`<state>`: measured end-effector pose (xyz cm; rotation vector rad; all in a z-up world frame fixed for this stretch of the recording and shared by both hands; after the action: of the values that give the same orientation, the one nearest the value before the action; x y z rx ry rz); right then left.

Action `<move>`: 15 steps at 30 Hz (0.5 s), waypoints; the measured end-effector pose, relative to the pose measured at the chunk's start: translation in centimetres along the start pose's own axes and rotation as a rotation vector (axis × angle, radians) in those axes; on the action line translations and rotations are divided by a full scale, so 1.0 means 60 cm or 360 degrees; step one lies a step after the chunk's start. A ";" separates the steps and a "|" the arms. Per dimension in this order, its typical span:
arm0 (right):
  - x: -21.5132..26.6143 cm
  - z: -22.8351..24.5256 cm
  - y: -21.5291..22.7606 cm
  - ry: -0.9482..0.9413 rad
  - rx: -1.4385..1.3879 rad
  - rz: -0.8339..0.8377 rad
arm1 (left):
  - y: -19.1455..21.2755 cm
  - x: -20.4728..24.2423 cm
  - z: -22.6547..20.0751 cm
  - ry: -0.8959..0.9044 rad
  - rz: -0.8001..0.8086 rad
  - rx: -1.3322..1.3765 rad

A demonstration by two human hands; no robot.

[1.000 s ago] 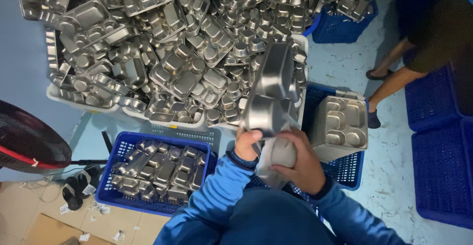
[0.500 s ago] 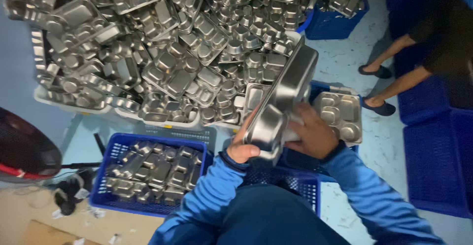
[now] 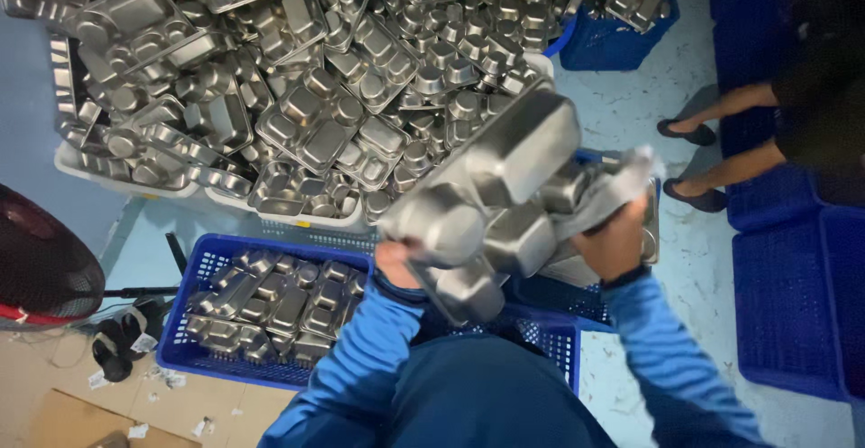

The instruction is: The person wipes multiple stainless steel compartmentalized trays with a white cloth. They pick up each tray from a large pile, wipe it, and place it into a blue crate. The process is repeated continuously.

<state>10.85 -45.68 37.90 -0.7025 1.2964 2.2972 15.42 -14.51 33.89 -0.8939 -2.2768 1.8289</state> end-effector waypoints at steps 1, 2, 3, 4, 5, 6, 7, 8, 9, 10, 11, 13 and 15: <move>-0.008 0.000 0.004 0.0033 0.0039 -0.0052 | -0.003 0.000 0.013 0.0011 0.0103 -0.0082; -0.020 -0.003 0.008 0.0069 0.0080 -0.0111 | -0.005 -0.006 0.027 0.0095 0.0158 -0.0120; -0.028 -0.004 0.010 0.0105 0.0122 -0.0170 | -0.007 -0.010 0.041 0.0179 0.0213 -0.0158; -0.035 -0.011 0.008 -0.0030 -0.0006 -0.0143 | -0.007 -0.011 0.053 0.0252 0.0263 -0.0191; -0.038 -0.017 0.004 -0.0165 -0.0134 -0.0116 | -0.005 -0.009 0.063 0.0303 0.0218 -0.0213; -0.035 -0.023 -0.003 -0.0298 -0.0265 -0.0085 | -0.001 -0.004 0.068 0.0351 0.0170 -0.0236; -0.035 -0.030 -0.010 -0.0293 -0.0411 -0.0022 | 0.004 0.001 0.071 0.0399 0.0122 -0.0259; -0.032 -0.039 -0.014 -0.0298 -0.0555 0.0029 | 0.007 0.004 0.066 0.0396 0.0092 -0.0157; -0.028 -0.051 -0.015 -0.0302 -0.0700 0.0080 | 0.011 0.006 0.058 0.0394 0.0062 -0.0054; -0.024 -0.069 -0.017 -0.0457 -0.0969 0.0034 | 0.018 0.008 0.050 0.0386 0.0032 0.0049; -0.020 -0.088 -0.015 -0.0581 -0.1144 0.0023 | 0.023 0.009 0.040 0.0393 0.0066 0.0162; -0.012 -0.123 -0.002 -0.0798 -0.1406 0.0037 | 0.027 0.016 0.029 0.0399 0.0119 0.0389; -0.019 -0.146 0.011 -0.0865 -0.1438 0.0102 | 0.028 0.019 0.028 0.0298 0.0065 0.0295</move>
<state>13.34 -53.72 35.18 -0.2227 0.0032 2.8046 14.43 -15.25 31.56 -1.0383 -1.9573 1.8483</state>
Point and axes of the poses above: each hand's wrist, its own x-axis away from the middle knuckle, its own y-axis out of the back of the hand, z = x × y, the point moved 2 cm from there along -x, towards the middle knuckle
